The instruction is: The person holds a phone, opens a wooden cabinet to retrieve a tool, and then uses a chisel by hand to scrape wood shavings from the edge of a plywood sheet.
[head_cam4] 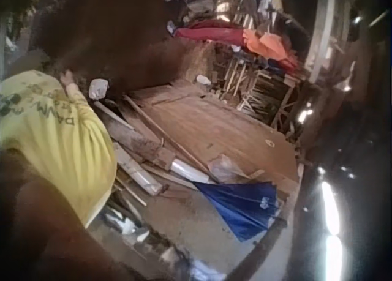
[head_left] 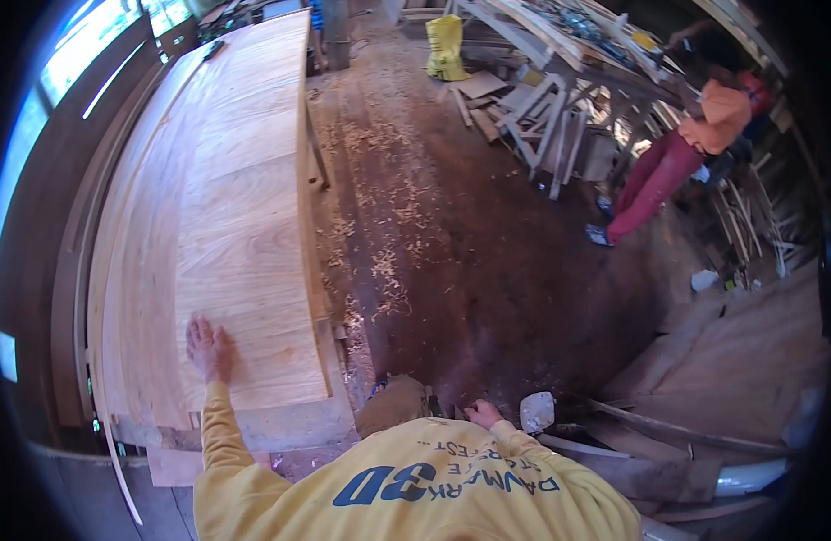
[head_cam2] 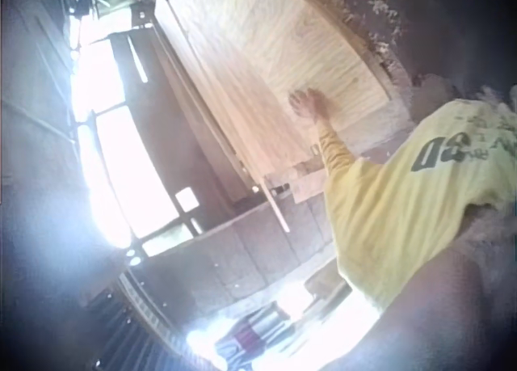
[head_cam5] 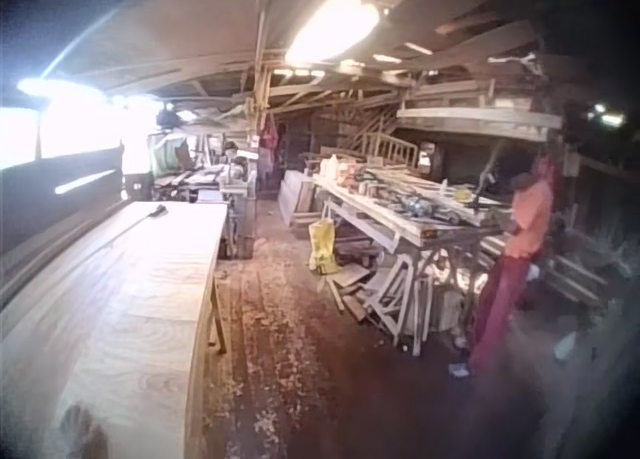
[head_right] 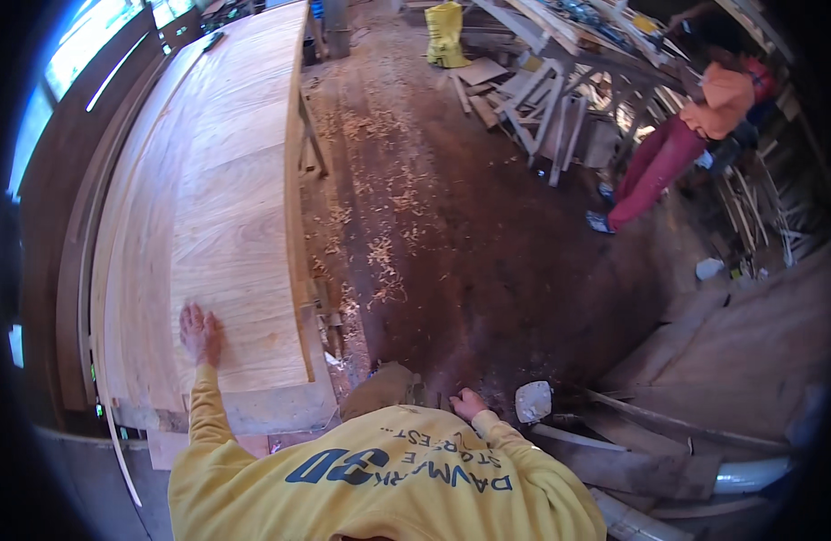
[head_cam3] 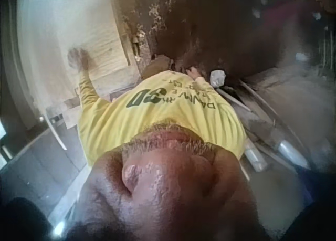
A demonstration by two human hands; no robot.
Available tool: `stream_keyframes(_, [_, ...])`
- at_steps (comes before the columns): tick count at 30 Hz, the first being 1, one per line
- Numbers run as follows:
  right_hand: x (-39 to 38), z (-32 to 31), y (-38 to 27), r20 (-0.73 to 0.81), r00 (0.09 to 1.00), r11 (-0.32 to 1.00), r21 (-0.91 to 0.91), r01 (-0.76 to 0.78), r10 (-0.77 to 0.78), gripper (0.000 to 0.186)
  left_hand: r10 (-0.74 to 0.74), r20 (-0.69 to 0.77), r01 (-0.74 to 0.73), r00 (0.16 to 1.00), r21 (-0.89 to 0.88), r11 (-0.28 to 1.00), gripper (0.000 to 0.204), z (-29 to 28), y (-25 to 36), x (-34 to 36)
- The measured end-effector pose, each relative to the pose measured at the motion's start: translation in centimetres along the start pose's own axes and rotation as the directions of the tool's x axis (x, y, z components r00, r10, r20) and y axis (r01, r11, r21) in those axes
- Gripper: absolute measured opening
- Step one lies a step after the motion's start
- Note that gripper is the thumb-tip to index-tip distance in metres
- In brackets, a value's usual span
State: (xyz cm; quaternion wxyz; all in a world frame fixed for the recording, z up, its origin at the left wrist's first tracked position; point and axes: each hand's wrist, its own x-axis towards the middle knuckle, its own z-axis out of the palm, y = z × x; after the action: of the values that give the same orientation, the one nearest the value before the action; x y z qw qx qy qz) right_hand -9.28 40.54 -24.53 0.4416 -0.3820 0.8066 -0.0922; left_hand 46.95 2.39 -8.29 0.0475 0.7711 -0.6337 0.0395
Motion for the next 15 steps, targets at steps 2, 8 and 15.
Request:
stream_keyframes(2, [0.0,-0.8,1.1,0.018,1.0,1.0,0.001,-0.019,0.019,0.047,-0.029,0.011,0.028,1.0,0.02,0.999,0.067,-0.6,-0.1,0.0])
stream_keyframes(8, [2.1,-1.2,2.9,0.048,0.999,0.999,-0.041,-0.007,0.009,0.055,-0.245,0.09,0.243,0.965,0.037,0.969,0.073,-1.8,2.5,0.0])
stream_keyframes(15, [10.5,-5.2,-5.7,0.162,0.985,0.994,-0.082,0.07,-0.056,0.051,-0.484,0.131,0.458,0.865,0.189,0.869,0.075,-2.9,5.0,3.8])
